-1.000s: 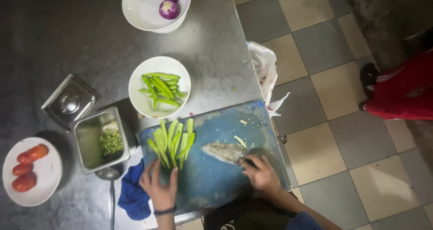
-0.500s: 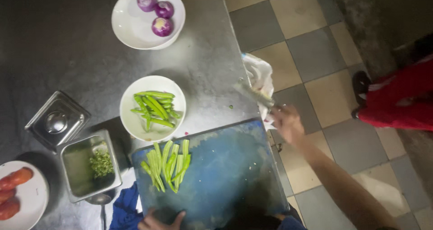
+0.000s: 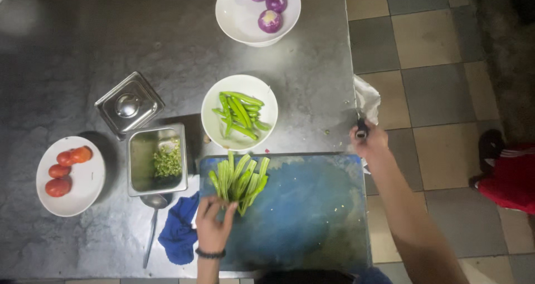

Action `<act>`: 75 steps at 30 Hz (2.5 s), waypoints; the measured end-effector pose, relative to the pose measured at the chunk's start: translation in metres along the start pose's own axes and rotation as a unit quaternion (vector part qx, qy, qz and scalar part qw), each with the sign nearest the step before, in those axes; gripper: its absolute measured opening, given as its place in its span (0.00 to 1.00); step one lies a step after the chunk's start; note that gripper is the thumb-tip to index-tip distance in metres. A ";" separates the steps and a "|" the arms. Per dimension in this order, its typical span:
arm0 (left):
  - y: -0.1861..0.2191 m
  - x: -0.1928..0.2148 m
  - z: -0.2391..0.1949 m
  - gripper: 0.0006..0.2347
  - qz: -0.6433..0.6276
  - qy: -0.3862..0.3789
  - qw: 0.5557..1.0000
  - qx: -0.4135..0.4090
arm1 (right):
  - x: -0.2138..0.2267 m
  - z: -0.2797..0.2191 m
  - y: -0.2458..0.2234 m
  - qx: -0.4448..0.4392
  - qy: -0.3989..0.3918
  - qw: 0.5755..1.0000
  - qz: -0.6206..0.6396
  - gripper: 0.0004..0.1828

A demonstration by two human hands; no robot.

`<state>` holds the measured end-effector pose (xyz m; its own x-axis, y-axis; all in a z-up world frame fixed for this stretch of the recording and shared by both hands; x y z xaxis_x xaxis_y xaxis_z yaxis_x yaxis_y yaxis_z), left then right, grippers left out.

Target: The person slices green chillies on a blue cutting board using a knife, starting by halving them lengthwise and then chopping them into small pieces.

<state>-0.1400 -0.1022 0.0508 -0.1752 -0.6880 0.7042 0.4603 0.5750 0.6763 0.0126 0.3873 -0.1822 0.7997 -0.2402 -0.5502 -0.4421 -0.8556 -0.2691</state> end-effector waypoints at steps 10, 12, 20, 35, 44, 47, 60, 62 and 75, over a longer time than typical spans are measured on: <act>-0.012 -0.081 0.180 0.07 0.015 -0.020 0.999 -0.040 | 0.013 -0.229 0.050 0.016 -0.071 0.978 -0.194 0.14; -0.031 -0.112 0.209 0.08 0.042 -0.003 0.998 -0.050 | 0.034 -0.273 0.049 -0.002 -0.042 0.958 -0.283 0.16; -0.039 -0.136 0.231 0.13 0.069 0.003 0.996 0.056 | 0.113 -0.322 0.070 0.092 -0.077 0.849 -0.514 0.23; 0.019 -0.060 0.172 0.09 0.179 -0.047 0.981 -0.050 | 0.155 -0.309 0.090 0.150 -0.107 0.590 -0.786 0.16; -0.047 -0.178 0.252 0.14 0.271 -0.189 0.930 0.163 | 0.156 -0.329 0.116 0.070 -0.033 0.604 -0.793 0.20; -0.067 -0.193 0.250 0.15 0.150 -0.142 0.946 0.251 | 0.148 -0.335 0.110 0.180 -0.101 0.548 -0.810 0.23; 0.010 -0.094 0.115 0.05 -0.273 -0.166 0.947 -0.026 | 0.152 -0.325 0.102 0.127 -0.087 0.576 -0.803 0.20; 0.032 -0.087 0.061 0.06 -0.174 -0.237 0.954 -0.053 | 0.147 -0.328 0.097 0.174 -0.077 0.609 -0.770 0.18; 0.041 -0.139 -0.085 0.08 -0.077 -0.299 0.948 -0.077 | 0.062 -0.371 0.104 0.097 -0.053 0.520 -0.847 0.13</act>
<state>-0.0229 -0.0202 -0.0379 -0.6912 -0.3591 0.6271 0.5022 0.3853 0.7742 0.1672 0.1131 0.0493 0.0869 0.8186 0.5677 0.8190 0.2658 -0.5086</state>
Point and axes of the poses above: each hand's wrist, its own z-axis towards the middle knuckle, its own x-axis out of the back of the hand, y = z × x, the point moved 1 cm from there along z, towards the middle knuckle, and after that the axes turned 3 degrees about z, right-handed, at the moved point
